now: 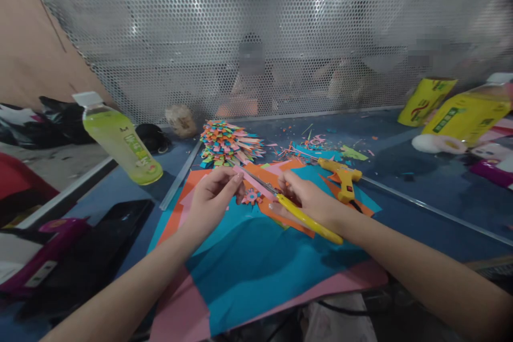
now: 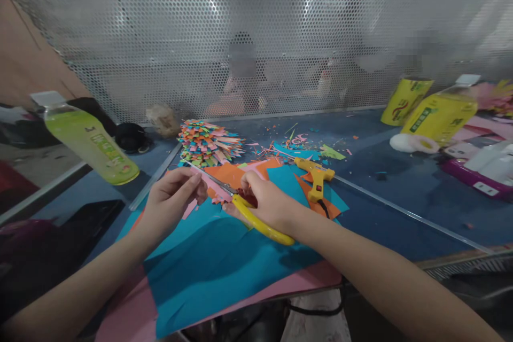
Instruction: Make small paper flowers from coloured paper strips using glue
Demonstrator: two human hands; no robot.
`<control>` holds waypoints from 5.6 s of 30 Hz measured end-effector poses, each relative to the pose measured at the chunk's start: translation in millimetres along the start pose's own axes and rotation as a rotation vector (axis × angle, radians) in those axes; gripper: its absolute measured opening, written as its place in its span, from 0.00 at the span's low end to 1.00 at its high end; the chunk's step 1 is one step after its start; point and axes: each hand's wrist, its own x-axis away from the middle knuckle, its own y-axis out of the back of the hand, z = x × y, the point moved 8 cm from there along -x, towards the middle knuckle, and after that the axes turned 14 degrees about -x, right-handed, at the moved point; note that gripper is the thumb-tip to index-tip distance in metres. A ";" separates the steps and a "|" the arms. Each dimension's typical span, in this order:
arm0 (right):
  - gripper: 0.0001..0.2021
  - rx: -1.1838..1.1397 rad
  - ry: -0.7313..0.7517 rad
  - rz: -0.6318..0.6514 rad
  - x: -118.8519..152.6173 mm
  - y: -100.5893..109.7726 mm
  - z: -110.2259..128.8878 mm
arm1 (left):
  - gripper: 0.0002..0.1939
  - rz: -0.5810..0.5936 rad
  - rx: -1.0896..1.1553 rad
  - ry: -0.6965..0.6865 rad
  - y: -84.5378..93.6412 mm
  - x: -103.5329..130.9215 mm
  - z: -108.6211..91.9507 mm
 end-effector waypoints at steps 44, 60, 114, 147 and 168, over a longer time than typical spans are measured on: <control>0.18 -0.226 -0.204 -0.193 -18.3 33.5 -23.4 | 0.08 -0.034 -0.016 0.076 17.1 -18.9 24.6; 0.18 -0.354 0.090 -0.109 -17.2 9.6 -11.9 | 0.07 0.230 -0.003 0.111 -14.4 -4.2 14.6; 0.18 0.041 0.031 -0.183 -11.7 15.8 -11.9 | 0.06 -0.286 0.053 0.094 24.9 -0.2 4.1; 0.16 0.428 -0.107 0.037 -3.2 2.3 -14.8 | 0.12 0.280 0.231 0.436 -3.9 -9.1 34.1; 0.17 0.324 -0.120 0.055 -2.3 2.4 -17.0 | 0.10 0.152 0.152 0.334 4.0 -10.7 34.4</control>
